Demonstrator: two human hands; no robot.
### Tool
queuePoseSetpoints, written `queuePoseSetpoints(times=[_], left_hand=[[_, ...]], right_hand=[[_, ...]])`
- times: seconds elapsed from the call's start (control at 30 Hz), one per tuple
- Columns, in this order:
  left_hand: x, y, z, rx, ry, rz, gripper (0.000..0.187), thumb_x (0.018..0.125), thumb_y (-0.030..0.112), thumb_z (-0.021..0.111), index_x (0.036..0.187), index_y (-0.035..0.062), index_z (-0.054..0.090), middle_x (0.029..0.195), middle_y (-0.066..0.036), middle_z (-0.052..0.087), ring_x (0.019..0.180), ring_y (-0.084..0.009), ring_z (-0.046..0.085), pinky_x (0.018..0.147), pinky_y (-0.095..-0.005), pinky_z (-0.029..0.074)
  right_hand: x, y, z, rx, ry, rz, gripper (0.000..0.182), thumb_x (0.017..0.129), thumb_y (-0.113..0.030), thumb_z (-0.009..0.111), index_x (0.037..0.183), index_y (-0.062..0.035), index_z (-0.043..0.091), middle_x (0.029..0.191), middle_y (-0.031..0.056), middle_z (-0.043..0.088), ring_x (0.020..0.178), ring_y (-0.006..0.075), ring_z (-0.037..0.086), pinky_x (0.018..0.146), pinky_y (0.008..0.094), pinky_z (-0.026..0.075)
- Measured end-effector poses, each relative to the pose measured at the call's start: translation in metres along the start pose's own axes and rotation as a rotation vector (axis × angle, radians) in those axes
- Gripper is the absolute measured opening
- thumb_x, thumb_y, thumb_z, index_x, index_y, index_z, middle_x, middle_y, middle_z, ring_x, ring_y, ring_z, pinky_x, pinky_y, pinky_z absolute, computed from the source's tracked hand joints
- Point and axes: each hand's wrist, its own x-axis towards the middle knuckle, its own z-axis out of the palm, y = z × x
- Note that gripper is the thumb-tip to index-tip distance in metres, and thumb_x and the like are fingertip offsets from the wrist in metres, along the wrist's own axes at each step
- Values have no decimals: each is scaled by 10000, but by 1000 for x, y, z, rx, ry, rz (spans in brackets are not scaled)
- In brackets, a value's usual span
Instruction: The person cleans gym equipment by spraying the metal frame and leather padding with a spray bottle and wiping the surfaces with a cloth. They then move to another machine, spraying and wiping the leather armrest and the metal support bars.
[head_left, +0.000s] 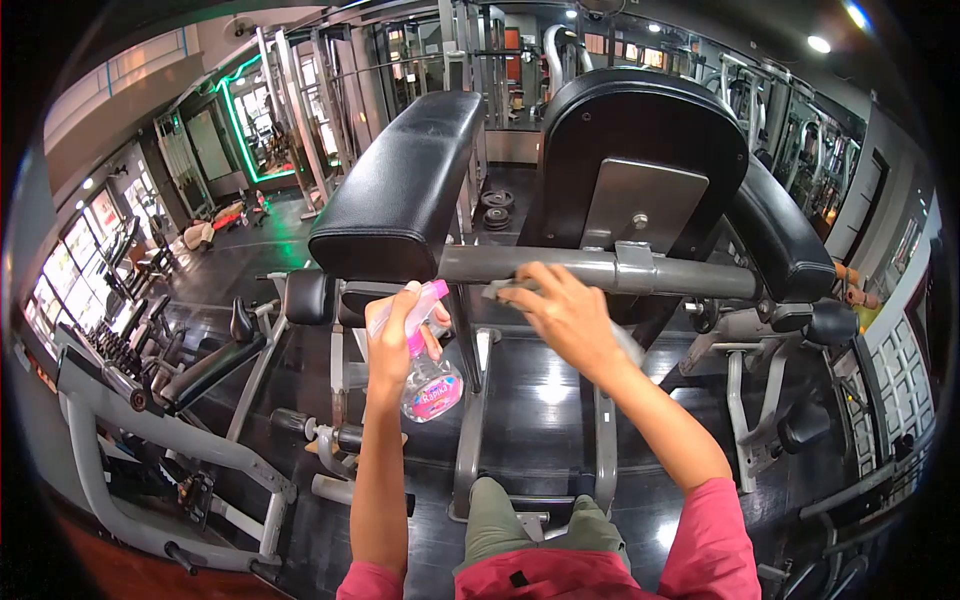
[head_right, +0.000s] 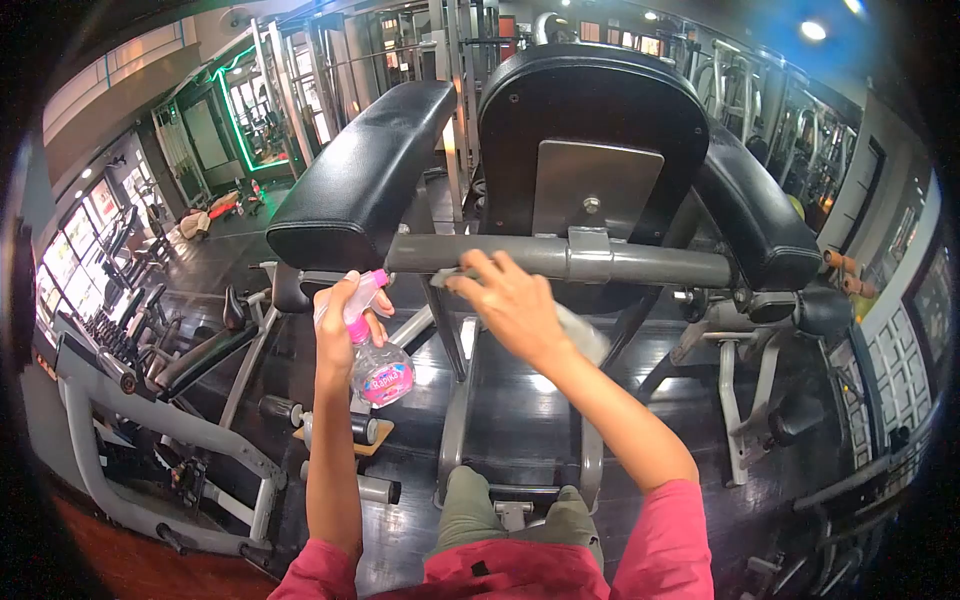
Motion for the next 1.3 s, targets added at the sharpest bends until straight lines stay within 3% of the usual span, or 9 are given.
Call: queuePoseSetpoints(times=[0.1,0.2,0.33,0.4,0.63,0.97,1.07,1.2,1.3], left_hand=[[-3,0,-2,-32,10,-12,502,1000,346,438,850,-84,649,704,-172,651,391,-180,552,421,-298,491],[-5,2,-5,-45,7,-30,497,998,344,442,837,-81,644,705,-172,650,388,-182,550,417,-299,490],[-3,0,-5,-55,-12,-34,501,997,344,443,819,-81,641,702,-176,649,389,-189,556,416,-299,489],[-2,-1,-5,-47,-23,-22,504,996,346,444,813,-80,641,701,-177,648,389,-191,558,416,-300,488],[-8,3,-4,-32,-12,-19,513,994,356,452,795,-76,642,700,-173,646,395,-189,558,436,-293,481],[-37,-11,-14,-32,149,-3,447,1001,295,478,856,-80,672,738,-144,666,414,-168,555,425,-275,454],[-44,-10,-17,-56,232,65,440,1013,283,447,843,-69,648,729,-136,658,405,-172,544,420,-271,445],[-49,-6,-23,-40,325,61,456,1018,298,440,779,-44,625,675,-119,622,394,-168,533,413,-279,438],[-53,-7,-34,31,344,22,492,1021,331,407,776,-50,601,660,-140,593,382,-189,518,405,-295,451]], right_hand=[[17,-24,19,-66,-79,-10,267,753,-82,672,986,-207,716,1018,-11,536,916,164,588,559,285,565],[31,-37,36,-141,-80,-11,240,767,-95,638,974,-193,709,1018,2,507,924,167,565,540,277,557],[22,-29,27,-161,-85,-28,242,756,-103,649,975,-190,701,1033,2,506,943,172,567,548,275,562],[12,-18,17,-140,-31,-35,147,765,-111,650,899,-159,687,1060,16,489,940,170,567,512,247,546],[-7,0,-6,-239,-150,27,235,752,-65,652,946,-184,715,1022,7,514,950,177,579,533,283,565],[30,-24,35,-176,-4,-124,214,757,-132,673,953,-212,703,935,-27,525,837,125,570,497,260,519],[26,-21,27,48,19,-46,295,703,-159,771,985,-221,712,932,-27,557,864,150,609,553,303,550],[25,-20,3,347,92,62,317,705,-126,771,1011,-202,739,985,10,613,807,237,676,648,369,566],[21,-29,-6,465,75,124,288,737,-161,750,1022,-197,734,999,20,603,816,245,669,689,371,559]])
